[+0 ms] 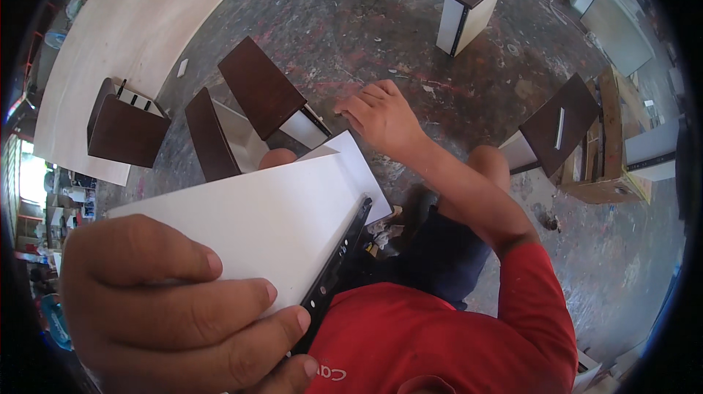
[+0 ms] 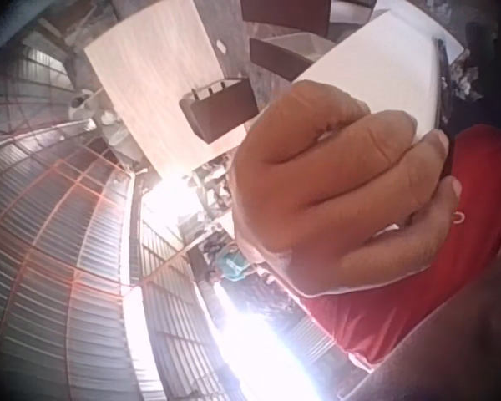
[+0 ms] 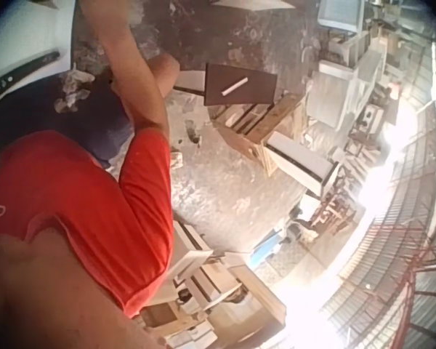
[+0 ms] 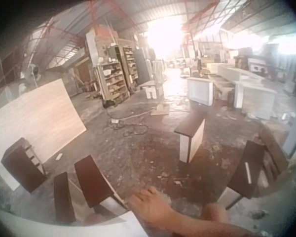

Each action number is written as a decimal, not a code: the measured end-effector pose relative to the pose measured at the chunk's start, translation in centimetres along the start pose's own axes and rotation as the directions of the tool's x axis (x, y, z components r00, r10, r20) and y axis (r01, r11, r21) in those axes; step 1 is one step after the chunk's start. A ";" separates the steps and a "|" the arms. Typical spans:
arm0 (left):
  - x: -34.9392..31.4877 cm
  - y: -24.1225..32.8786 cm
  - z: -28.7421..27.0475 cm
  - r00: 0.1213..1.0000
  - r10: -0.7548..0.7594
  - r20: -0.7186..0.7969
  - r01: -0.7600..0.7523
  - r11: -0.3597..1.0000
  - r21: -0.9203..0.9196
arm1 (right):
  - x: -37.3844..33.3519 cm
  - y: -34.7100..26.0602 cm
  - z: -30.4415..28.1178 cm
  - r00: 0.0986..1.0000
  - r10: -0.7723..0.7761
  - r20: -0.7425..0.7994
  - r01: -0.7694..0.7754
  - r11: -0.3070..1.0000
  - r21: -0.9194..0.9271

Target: The person trims the laminated edges of wooden drawer panels using a blade, scraping along the borders and wiping down the surfaces.

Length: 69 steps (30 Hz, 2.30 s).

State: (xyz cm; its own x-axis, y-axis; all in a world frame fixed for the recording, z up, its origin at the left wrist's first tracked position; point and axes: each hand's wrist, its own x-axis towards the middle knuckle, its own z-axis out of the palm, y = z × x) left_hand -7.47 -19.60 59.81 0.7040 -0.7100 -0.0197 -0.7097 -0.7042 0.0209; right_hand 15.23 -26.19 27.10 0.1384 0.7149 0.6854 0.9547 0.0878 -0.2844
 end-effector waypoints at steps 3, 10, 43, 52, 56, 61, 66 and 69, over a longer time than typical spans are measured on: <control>-0.1 -0.9 2.5 0.730 0.218 -0.648 -0.160 0.976 0.149 | 0.4 -0.4 -0.6 0.997 0.072 -0.039 -0.068 0.992 0.102; -0.8 -0.1 -1.5 0.999 -0.045 -0.004 0.045 0.999 -0.021 | -0.7 -0.7 -1.6 0.996 -0.003 0.084 -0.003 0.997 0.071; -0.3 -0.5 -0.6 0.996 -0.064 -0.064 0.062 0.998 -0.030 | -0.5 -1.1 -1.4 0.996 -0.003 0.092 0.008 0.998 -0.059; 0.2 -0.6 -1.0 0.998 -0.057 -0.018 0.055 0.996 -0.076 | -2.2 -1.4 -2.4 0.990 -0.015 0.138 0.021 0.999 -0.038; 0.1 -1.0 -0.5 0.999 -0.033 -0.042 0.031 0.998 -0.050 | -3.7 -1.8 -3.1 0.991 -0.037 0.128 0.039 0.999 -0.007; -0.1 -1.4 -0.5 0.998 -0.042 -0.043 0.040 0.998 -0.051 | -5.7 -2.6 -4.2 0.985 -0.049 0.163 0.051 0.999 -0.009; -0.3 -0.8 -0.4 0.992 -0.116 -0.046 0.113 0.992 -0.058 | -7.9 -3.8 -5.9 0.979 -0.043 0.197 0.038 0.999 0.032; -0.7 -1.5 -0.8 1.000 -0.012 0.013 0.012 1.000 -0.017 | -9.3 -4.9 -7.1 0.973 -0.033 0.227 0.020 0.998 0.059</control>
State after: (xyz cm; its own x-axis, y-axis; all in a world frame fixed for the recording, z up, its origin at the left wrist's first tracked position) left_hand -6.88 -18.00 60.55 0.7121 -0.7013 -0.0327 -0.7003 -0.7129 0.0377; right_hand 11.16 -38.21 26.88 0.0433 0.8505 0.5243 0.9402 0.1428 -0.3092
